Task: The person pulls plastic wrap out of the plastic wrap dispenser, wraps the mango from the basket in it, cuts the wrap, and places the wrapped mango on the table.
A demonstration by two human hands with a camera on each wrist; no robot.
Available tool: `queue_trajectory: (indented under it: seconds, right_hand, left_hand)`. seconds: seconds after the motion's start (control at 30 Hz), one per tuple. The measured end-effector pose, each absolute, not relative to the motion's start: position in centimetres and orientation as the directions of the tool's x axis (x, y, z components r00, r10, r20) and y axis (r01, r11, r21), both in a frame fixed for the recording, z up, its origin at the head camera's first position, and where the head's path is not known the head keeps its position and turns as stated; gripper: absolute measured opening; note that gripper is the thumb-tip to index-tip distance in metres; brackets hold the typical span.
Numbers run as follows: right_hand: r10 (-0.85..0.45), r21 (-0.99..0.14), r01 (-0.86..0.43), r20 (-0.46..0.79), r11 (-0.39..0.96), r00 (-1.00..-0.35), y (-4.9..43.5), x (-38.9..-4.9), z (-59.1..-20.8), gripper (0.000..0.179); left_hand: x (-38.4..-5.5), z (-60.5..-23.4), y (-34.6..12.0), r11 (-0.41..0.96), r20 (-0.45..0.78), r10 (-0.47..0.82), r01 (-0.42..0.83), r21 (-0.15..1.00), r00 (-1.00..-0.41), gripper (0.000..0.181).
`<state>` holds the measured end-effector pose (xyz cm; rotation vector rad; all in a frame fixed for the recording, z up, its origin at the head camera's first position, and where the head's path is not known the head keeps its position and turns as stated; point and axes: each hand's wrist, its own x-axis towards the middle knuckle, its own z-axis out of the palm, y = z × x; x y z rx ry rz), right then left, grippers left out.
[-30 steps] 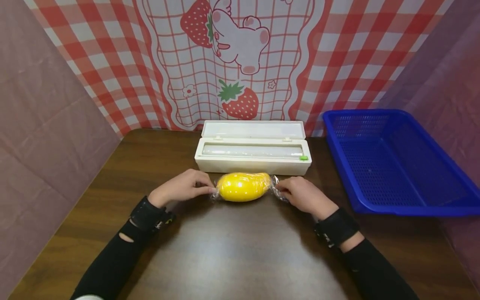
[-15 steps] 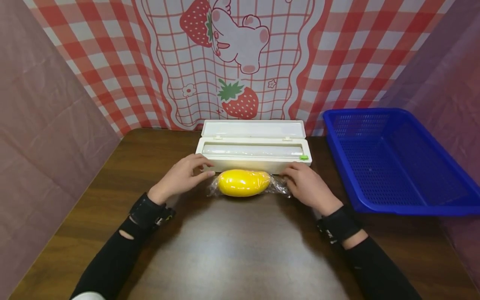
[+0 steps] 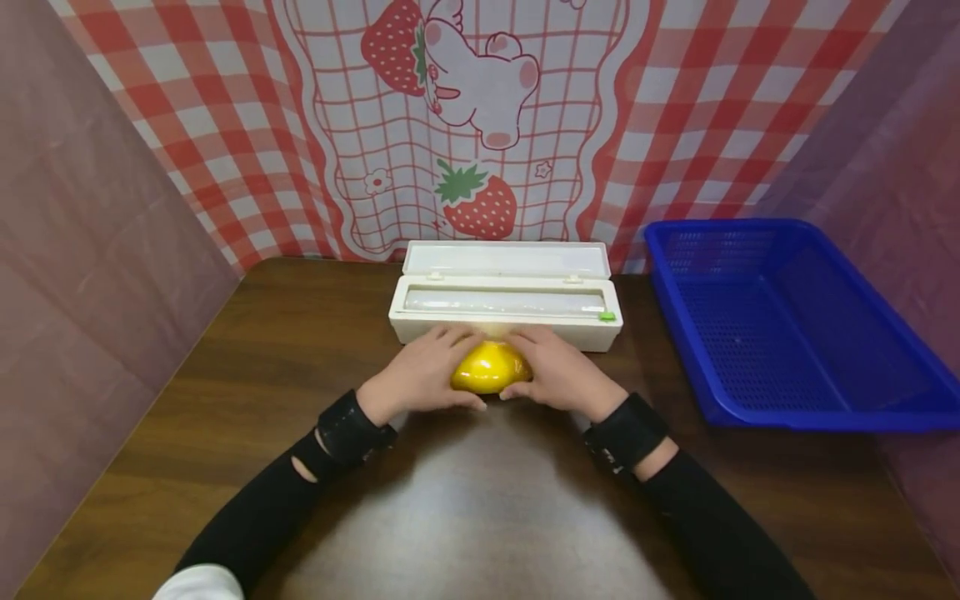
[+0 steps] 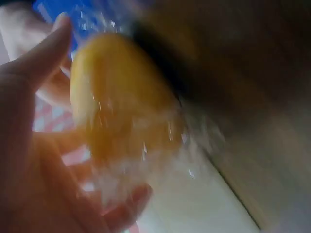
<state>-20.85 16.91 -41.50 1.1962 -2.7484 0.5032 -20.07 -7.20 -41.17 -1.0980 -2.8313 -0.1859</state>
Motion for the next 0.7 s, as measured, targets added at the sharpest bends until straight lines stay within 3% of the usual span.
queue_trajectory:
  seconds: [0.2, 0.47, 0.7]
  right_hand:
    - [-0.723, -0.204, -0.739, 0.16, 0.642, -0.672, 15.8, -21.1, -42.0, 0.095]
    - [-0.714, -0.199, -0.74, 0.195, 0.642, -0.672, 15.3, -20.9, -42.2, 0.088]
    - [-0.707, -0.293, -0.735, 0.213, 0.612, -0.674, 15.4, -20.4, -41.7, 0.083]
  left_hand:
    - [-19.7, -41.4, -5.8, 0.769, 0.057, 0.636, 0.638, 0.041, -0.77, 0.092]
    - [-19.5, -41.5, -5.1, 0.762, 0.079, 0.641, 0.645, 0.052, -0.764, 0.096]
    - [-19.4, -41.4, -5.2, 0.731, 0.173, 0.667, 0.682, 0.034, -0.724, 0.096]
